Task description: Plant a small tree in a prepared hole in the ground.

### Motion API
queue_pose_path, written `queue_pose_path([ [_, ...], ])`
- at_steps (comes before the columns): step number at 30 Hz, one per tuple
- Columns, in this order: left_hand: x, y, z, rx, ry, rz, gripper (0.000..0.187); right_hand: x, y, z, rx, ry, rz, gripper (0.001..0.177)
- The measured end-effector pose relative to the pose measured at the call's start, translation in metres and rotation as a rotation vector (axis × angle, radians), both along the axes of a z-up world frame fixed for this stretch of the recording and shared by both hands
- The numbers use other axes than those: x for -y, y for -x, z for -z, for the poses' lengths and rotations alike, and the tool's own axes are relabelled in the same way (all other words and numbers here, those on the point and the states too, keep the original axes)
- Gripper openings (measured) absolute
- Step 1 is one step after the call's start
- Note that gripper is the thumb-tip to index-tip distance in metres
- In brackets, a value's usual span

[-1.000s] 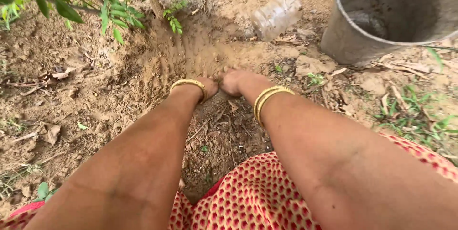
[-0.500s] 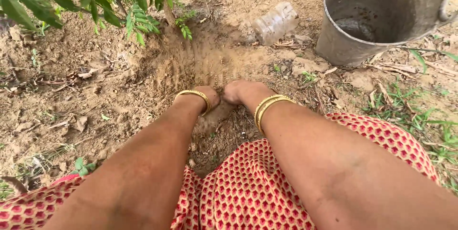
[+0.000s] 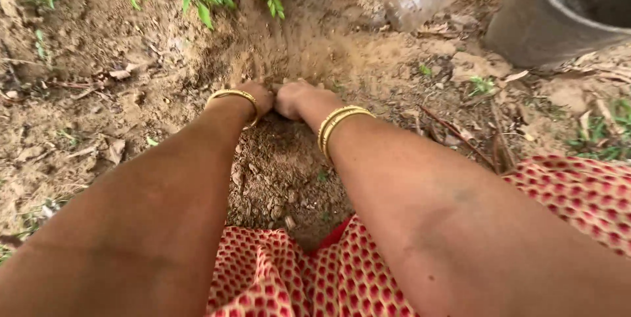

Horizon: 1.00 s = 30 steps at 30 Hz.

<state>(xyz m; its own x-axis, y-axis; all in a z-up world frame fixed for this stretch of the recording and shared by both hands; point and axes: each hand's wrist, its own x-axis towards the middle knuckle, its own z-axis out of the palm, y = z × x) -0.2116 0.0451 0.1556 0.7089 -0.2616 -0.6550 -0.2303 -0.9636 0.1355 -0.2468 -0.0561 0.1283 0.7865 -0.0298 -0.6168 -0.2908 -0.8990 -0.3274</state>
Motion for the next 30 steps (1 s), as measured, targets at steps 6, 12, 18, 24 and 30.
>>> queue_pose_path([
  [6, -0.007, -0.038, 0.073, 0.187, -0.486, 0.587, 0.068, -0.002, -0.011, 0.008, -0.01, 0.024, -0.018, 0.065],
  [12, -0.005, -0.064, 0.096, 0.108, -0.008, -0.168, 0.058, 0.003, -0.037, 0.023, 0.006, 0.081, -0.073, 0.065],
  [18, -0.01, -0.08, 0.11, 0.237, -0.386, 0.522, 0.089, 0.01, -0.054, 0.037, 0.01, 0.097, -0.111, 0.065],
  [24, -0.016, -0.079, 0.109, 0.164, -0.265, 0.402, 0.051, 0.01, -0.045, 0.036, 0.019, 0.09, -0.13, 0.068],
  [30, -0.019, -0.077, 0.123, 0.08, -0.034, -0.067, 0.062, 0.01, -0.035, 0.027, 0.031, 0.067, -0.133, 0.067],
])
